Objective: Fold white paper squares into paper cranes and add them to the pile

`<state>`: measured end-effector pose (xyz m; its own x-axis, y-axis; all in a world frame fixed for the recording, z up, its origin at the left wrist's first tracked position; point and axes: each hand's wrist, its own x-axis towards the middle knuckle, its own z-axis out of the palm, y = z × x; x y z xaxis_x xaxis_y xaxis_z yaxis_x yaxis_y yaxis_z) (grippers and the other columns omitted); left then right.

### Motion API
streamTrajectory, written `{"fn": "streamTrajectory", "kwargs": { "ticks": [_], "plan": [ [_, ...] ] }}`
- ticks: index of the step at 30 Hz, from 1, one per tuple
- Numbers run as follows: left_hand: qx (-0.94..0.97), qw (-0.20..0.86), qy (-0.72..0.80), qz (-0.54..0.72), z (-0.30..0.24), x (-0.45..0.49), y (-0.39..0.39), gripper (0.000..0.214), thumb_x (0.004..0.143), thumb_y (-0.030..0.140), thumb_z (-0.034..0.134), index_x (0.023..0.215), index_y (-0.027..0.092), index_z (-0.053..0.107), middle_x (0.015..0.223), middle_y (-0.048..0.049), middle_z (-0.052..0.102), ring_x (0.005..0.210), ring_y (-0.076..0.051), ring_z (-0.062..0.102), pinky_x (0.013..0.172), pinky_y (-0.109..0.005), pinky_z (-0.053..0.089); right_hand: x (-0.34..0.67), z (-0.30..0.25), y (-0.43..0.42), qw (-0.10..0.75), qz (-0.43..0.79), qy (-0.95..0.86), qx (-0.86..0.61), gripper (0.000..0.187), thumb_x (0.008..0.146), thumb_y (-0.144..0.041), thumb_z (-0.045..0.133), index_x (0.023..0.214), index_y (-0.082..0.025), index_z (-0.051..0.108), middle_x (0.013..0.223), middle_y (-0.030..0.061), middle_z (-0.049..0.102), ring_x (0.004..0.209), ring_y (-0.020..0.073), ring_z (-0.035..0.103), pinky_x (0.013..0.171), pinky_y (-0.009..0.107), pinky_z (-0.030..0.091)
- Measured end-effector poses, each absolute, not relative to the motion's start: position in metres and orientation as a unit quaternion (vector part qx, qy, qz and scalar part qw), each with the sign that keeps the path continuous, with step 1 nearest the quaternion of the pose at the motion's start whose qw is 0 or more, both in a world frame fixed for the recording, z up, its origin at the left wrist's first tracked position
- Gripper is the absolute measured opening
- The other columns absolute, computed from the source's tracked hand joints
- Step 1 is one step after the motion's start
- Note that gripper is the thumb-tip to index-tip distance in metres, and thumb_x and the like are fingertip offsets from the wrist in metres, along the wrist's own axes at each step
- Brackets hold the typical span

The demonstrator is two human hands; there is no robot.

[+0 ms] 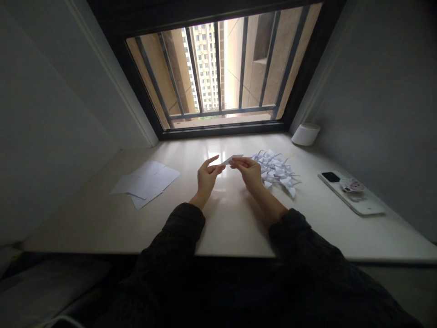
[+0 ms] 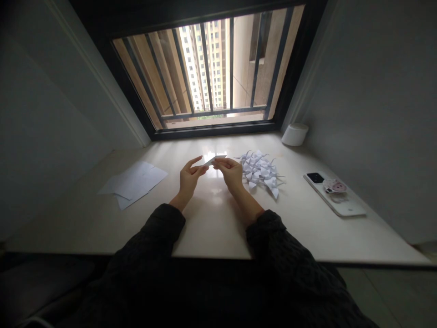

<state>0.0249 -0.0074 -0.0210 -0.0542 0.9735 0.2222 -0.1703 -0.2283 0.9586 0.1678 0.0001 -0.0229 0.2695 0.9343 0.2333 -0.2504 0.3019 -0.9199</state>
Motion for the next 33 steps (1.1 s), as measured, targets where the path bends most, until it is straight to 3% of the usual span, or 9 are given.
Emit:
{"fn": "streamTrajectory", "kwargs": {
  "ticks": [3, 9, 33],
  "plan": [
    [0.488, 0.494, 0.403, 0.597, -0.0203, 0.0259, -0.0086, 0.059, 0.061, 0.035, 0.082, 0.115, 0.019, 0.064, 0.085, -0.0066, 0.074, 0.083, -0.019, 0.069, 0.081, -0.035, 0.052, 0.1676, -0.0222, -0.0001, 0.692, 0.431, -0.421, -0.397, 0.028, 0.055, -0.035, 0.082, 0.076, -0.020, 0.073, 0.072, 0.0029, 0.074, 0.064, 0.0194, 0.068, 0.072, 0.038, 0.057],
    [0.439, 0.524, 0.438, 0.584, -0.0198, 0.0278, -0.0095, 0.036, 0.061, 0.039, 0.080, 0.087, 0.014, 0.073, 0.084, -0.0090, 0.074, 0.084, -0.020, 0.068, 0.081, -0.035, 0.051, 0.1662, -0.0234, 0.0004, 0.697, 0.437, -0.417, -0.387, 0.026, 0.056, -0.032, 0.083, 0.076, -0.020, 0.073, 0.075, 0.0033, 0.074, 0.064, 0.0190, 0.068, 0.074, 0.039, 0.056],
    [0.372, 0.625, 0.426, 0.538, -0.0129, 0.0280, -0.0143, 0.039, 0.062, 0.044, 0.079, 0.087, 0.015, 0.073, 0.105, -0.0131, 0.071, 0.100, -0.024, 0.066, 0.091, -0.036, 0.047, 0.1696, -0.0254, 0.0036, 0.692, 0.445, -0.407, -0.397, 0.026, 0.055, -0.032, 0.082, 0.076, -0.019, 0.073, 0.070, 0.0030, 0.073, 0.061, 0.0170, 0.067, 0.071, 0.036, 0.055]
  ]
}}
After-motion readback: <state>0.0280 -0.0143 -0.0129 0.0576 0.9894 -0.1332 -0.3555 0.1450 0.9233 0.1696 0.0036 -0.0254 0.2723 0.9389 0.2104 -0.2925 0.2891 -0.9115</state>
